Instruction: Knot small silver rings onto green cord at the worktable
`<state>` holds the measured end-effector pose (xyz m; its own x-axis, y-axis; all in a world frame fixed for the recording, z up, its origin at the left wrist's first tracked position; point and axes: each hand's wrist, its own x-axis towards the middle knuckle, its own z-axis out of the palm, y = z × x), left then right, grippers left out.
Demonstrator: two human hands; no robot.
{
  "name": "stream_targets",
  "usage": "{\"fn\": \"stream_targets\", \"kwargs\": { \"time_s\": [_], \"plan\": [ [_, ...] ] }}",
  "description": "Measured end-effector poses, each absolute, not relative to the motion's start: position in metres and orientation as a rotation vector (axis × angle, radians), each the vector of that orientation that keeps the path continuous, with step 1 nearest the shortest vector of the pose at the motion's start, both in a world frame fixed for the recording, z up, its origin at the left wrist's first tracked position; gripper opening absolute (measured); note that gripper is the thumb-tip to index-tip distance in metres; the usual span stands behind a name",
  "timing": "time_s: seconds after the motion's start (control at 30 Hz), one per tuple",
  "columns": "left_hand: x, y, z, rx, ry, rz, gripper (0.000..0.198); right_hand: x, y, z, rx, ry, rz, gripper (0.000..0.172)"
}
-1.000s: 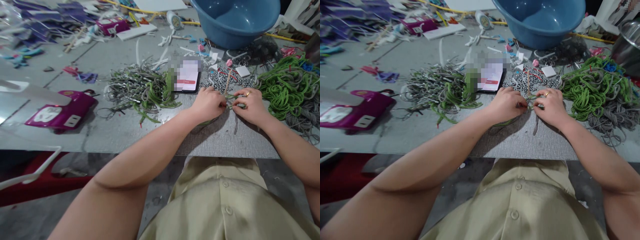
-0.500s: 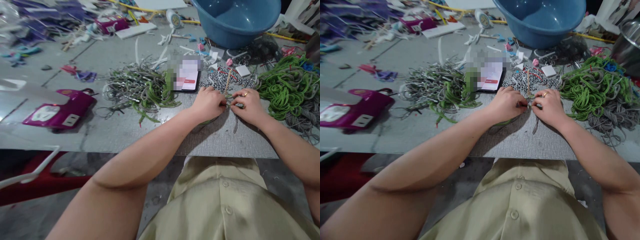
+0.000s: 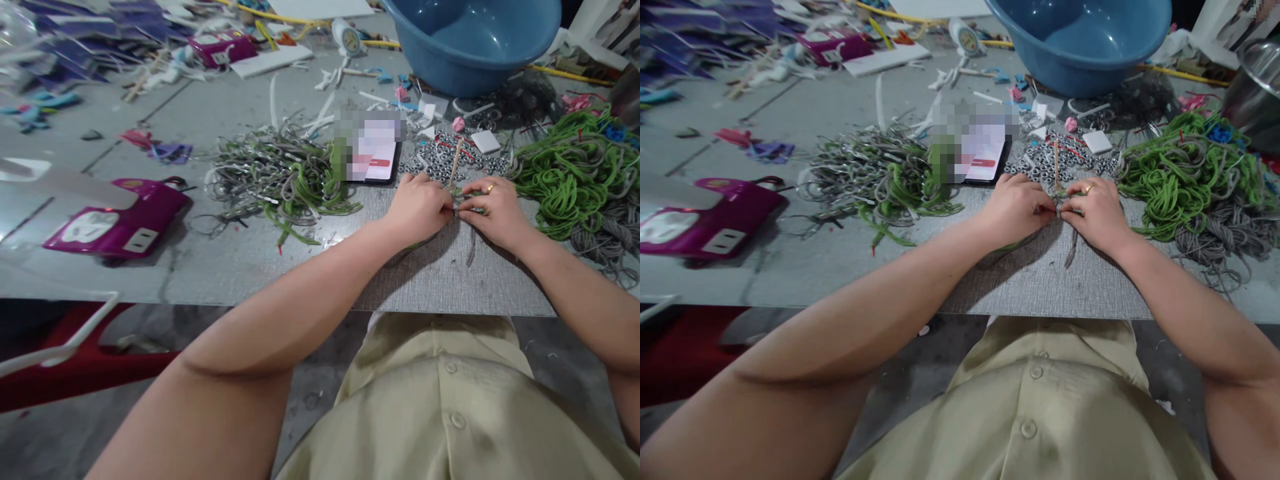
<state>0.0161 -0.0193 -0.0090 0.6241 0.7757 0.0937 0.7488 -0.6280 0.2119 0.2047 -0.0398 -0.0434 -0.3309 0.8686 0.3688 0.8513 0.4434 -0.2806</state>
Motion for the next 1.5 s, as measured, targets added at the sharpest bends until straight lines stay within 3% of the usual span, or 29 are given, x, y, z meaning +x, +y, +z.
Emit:
{"fn": "stream_targets", "kwargs": {
  "time_s": [0.43,0.7,1.03,1.27,1.43,1.5],
  "plan": [
    [0.015,-0.016,-0.012,2.706,1.232,0.287,0.023,0.202,-0.043,-0.04,-1.403,-2.214,0.116,0.015],
    [-0.006,-0.005,0.017,2.616,1.295,0.241,0.026,0.206,-0.043,-0.041,-1.437,-2.255,0.065,0.016],
    [-0.028,0.005,0.03,2.664,1.317,-0.16,0.016,0.206,-0.043,-0.042,-1.418,-2.228,0.049,0.014],
    [-0.025,-0.011,0.04,2.618,1.231,-0.394,0.037,0.193,-0.056,-0.036,-1.355,-2.341,-0.042,0.025],
    [-0.018,-0.016,0.032,2.641,1.223,-0.435,0.016,0.187,-0.06,-0.035,-1.357,-2.413,-0.045,0.024],
    [-0.018,-0.013,0.03,2.642,1.207,-0.438,0.017,0.187,-0.059,-0.035,-1.357,-2.435,-0.031,0.023]
  ]
}}
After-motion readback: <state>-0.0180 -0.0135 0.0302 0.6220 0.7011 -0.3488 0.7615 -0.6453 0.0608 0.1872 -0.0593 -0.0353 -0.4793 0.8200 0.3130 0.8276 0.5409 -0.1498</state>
